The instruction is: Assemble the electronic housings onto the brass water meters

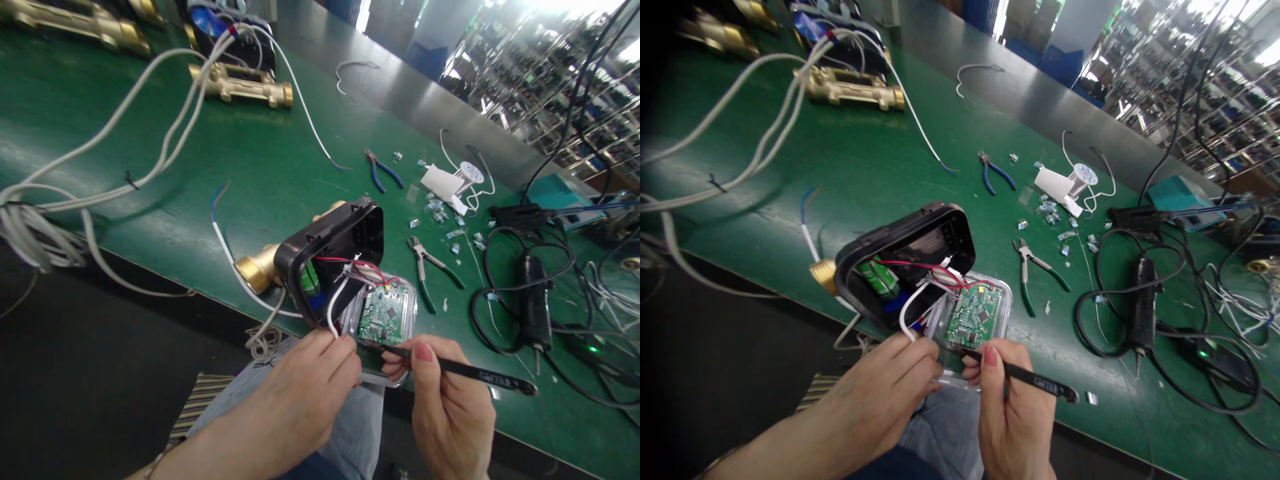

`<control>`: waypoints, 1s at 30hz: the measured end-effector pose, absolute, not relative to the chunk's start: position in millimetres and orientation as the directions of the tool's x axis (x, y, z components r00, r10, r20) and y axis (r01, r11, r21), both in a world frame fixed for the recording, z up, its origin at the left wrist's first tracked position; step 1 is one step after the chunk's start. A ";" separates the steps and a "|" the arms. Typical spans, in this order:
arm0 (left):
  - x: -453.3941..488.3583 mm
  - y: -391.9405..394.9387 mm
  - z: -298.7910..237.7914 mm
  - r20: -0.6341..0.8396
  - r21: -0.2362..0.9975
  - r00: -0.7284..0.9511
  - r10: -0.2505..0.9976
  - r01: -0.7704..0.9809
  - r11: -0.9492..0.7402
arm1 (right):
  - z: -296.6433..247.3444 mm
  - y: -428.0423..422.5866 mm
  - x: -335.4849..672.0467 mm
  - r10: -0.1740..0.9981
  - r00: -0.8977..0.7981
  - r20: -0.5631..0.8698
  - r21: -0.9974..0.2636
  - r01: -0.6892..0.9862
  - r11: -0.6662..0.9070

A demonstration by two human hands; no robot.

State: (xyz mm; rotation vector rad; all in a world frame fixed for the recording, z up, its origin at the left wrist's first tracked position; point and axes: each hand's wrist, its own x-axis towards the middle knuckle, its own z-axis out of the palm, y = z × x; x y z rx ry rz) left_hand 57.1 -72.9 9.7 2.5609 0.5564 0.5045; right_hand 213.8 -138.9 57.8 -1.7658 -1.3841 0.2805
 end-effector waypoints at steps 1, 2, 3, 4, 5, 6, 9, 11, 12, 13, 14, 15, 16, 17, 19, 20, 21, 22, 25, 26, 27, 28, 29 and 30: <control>57.0 -72.7 10.0 0.245 0.515 0.849 0.467 0.294 -0.805 | 57.3 -139.3 213.9 0.882 0.353 0.313 -0.721 0.693 -0.022; 56.9 -72.4 10.4 0.242 0.519 0.850 0.468 0.295 -0.803 | 56.7 -139.6 213.9 0.885 0.341 0.317 -0.711 0.703 -0.016; 56.6 -72.1 10.7 0.239 0.522 0.852 0.466 0.292 -0.802 | 55.9 -140.1 214.1 0.888 0.322 0.328 -0.697 0.717 -0.002; 56.3 -71.8 11.1 0.237 0.525 0.856 0.461 0.286 -0.802 | 54.9 -140.6 214.4 0.892 0.300 0.339 -0.683 0.731 0.014; 56.0 -71.4 11.4 0.233 0.527 0.860 0.455 0.281 -0.802 | 53.8 -141.1 214.9 0.895 0.274 0.352 -0.667 0.744 0.034; 55.7 -71.2 11.6 0.230 0.530 0.864 0.448 0.275 -0.802 | 52.8 -141.8 215.5 0.898 0.247 0.365 -0.652 0.756 0.057; 55.3 -70.6 11.8 0.214 0.535 0.872 0.441 0.273 -0.800 | 50.2 -143.5 218.0 0.895 0.189 0.405 -0.611 0.784 0.110; 55.4 -70.5 11.6 0.198 0.545 0.876 0.440 0.275 -0.792 | 49.1 -143.9 219.5 0.887 0.210 0.412 -0.621 0.777 0.104; 55.4 -70.5 11.4 0.189 0.553 0.878 0.440 0.275 -0.786 | 48.6 -143.7 220.0 0.884 0.234 0.404 -0.641 0.762 0.091; 55.5 -70.5 11.3 0.181 0.560 0.878 0.443 0.279 -0.780 | 48.3 -143.4 220.4 0.883 0.261 0.391 -0.669 0.739 0.078; 55.4 -70.6 11.3 0.178 0.564 0.876 0.448 0.282 -0.776 | 48.0 -142.9 220.7 0.882 0.288 0.373 -0.704 0.707 0.067; 55.4 -70.6 11.3 0.177 0.566 0.874 0.453 0.286 -0.773 | 47.8 -142.4 220.9 0.881 0.316 0.353 -0.741 0.669 0.057; 55.3 -70.6 11.4 0.179 0.567 0.872 0.456 0.287 -0.772 | 47.9 -141.9 221.0 0.877 0.344 0.336 -0.772 0.634 0.047; 55.3 -70.6 11.5 0.181 0.566 0.871 0.456 0.286 -0.773 | 48.1 -141.5 221.1 0.868 0.374 0.327 -0.792 0.610 0.035; 55.3 -70.5 11.9 0.183 0.565 0.871 0.455 0.286 -0.774 | 49.1 -141.4 220.7 0.842 0.418 0.340 -0.795 0.606 0.020; 55.4 -70.4 12.1 0.183 0.563 0.871 0.456 0.287 -0.775 | 49.8 -141.6 220.3 0.831 0.426 0.358 -0.784 0.620 0.020; 55.6 -70.2 12.3 0.186 0.560 0.869 0.459 0.290 -0.776 | 50.6 -141.8 219.9 0.824 0.422 0.377 -0.769 0.639 0.025; 55.7 -70.1 12.6 0.188 0.558 0.868 0.460 0.292 -0.777 | 51.3 -142.1 219.4 0.824 0.409 0.392 -0.754 0.656 0.034; 55.7 -70.2 13.2 0.198 0.547 0.866 0.458 0.290 -0.785 | 52.2 -142.6 218.5 0.843 0.365 0.396 -0.726 0.686 0.044; 55.5 -70.4 13.3 0.198 0.543 0.868 0.455 0.289 -0.788 | 52.1 -142.6 218.4 0.847 0.359 0.392 -0.722 0.691 0.041; 55.2 -70.6 13.5 0.198 0.539 0.870 0.453 0.289 -0.791 | 51.7 -142.6 218.4 0.850 0.358 0.386 -0.721 0.692 0.036; 54.9 -70.9 13.5 0.197 0.537 0.870 0.452 0.290 -0.792 | 51.2 -142.6 218.6 0.853 0.359 0.379 -0.724 0.690 0.031; 54.6 -71.2 13.6 0.200 0.535 0.869 0.452 0.289 -0.794 | 50.7 -142.6 218.8 0.858 0.356 0.370 -0.726 0.687 0.028; 54.5 -71.3 13.6 0.202 0.535 0.868 0.453 0.290 -0.794 | 50.2 -142.7 218.9 0.865 0.346 0.363 -0.726 0.687 0.030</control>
